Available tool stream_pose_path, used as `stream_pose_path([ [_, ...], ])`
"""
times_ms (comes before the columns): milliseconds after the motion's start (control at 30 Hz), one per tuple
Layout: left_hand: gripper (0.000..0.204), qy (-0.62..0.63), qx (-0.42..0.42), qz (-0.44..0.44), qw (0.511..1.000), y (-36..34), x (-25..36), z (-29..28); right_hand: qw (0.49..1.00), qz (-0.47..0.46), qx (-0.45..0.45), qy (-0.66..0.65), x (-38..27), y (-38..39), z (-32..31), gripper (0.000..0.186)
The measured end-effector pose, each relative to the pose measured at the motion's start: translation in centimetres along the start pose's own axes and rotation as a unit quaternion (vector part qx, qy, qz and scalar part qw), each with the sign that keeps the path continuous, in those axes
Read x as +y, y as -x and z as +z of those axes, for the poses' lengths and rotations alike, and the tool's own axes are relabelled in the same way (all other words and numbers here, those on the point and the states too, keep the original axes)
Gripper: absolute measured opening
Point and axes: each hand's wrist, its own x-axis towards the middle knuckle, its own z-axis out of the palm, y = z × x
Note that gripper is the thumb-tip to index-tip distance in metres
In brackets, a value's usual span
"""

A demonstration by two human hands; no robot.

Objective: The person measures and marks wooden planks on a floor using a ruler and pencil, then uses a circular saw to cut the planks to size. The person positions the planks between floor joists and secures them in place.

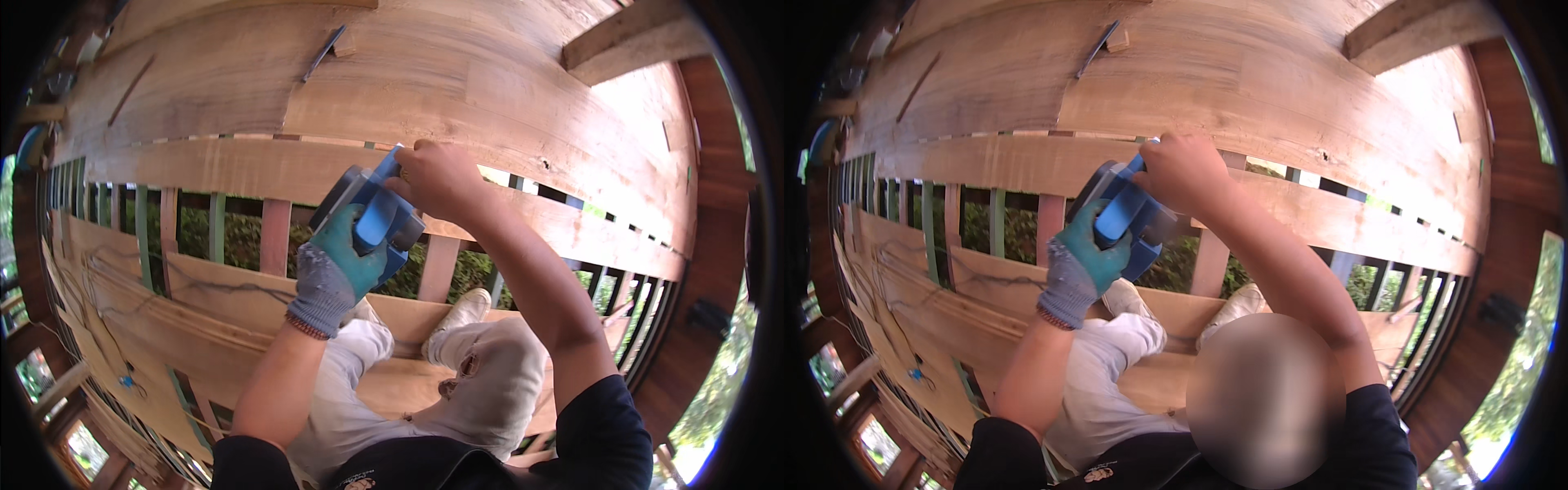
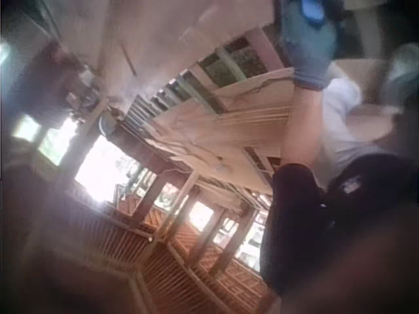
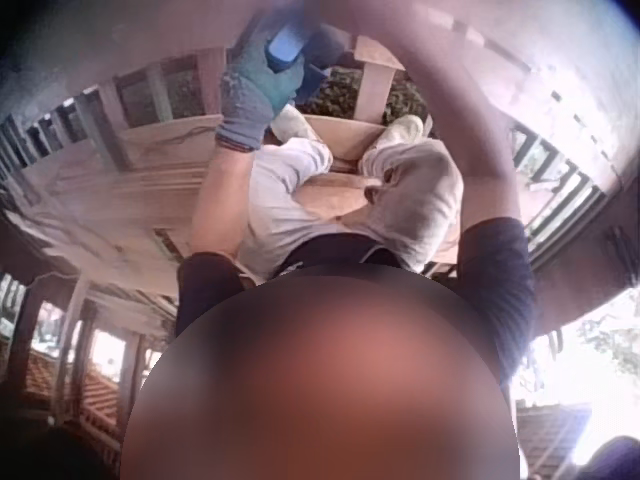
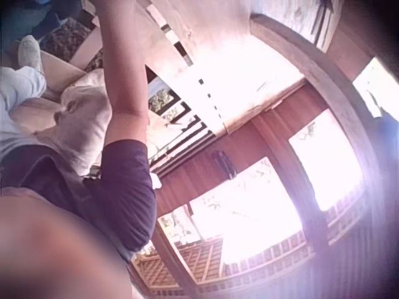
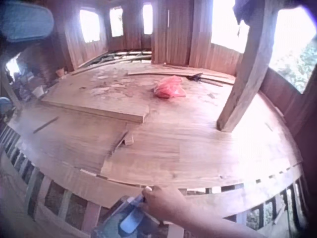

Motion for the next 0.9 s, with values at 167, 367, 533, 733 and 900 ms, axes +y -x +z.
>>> stream_pose_path([
  [167, 0.052, 0.047, 0.045, 0.021, 0.998, 3.2, 1.8, -3.2, 0.988, -0.13, -0.006, 0.089, -4.1, 0.7, -1.7, 0.023],
  [367, 0.069, 0.189, 0.09, -0.174, 0.962, 6.5, 3.0, -6.3, 0.982, -0.188, 0.016, 0.028, -11.5, 0.8, -5.6, 0.041],
  [533, 0.065, 0.668, 0.156, -0.086, 0.723, 6.2, 4.3, -8.2, 0.94, 0.1, -0.144, -0.292, -18.9, 3.3, -8.3, 0.051],
  [733, 0.046, 0.711, 0.245, -0.147, 0.643, 2.7, 5.7, -9.5, 0.957, 0.007, -0.168, -0.237, -21.2, -2.7, -9.5, 0.056],
  [900, 0.058, 0.618, 0.345, -0.162, 0.688, -2.1, 7.8, -11.6, 0.955, -0.057, -0.253, -0.146, -21.4, -11.2, -12.1, 0.04],
])
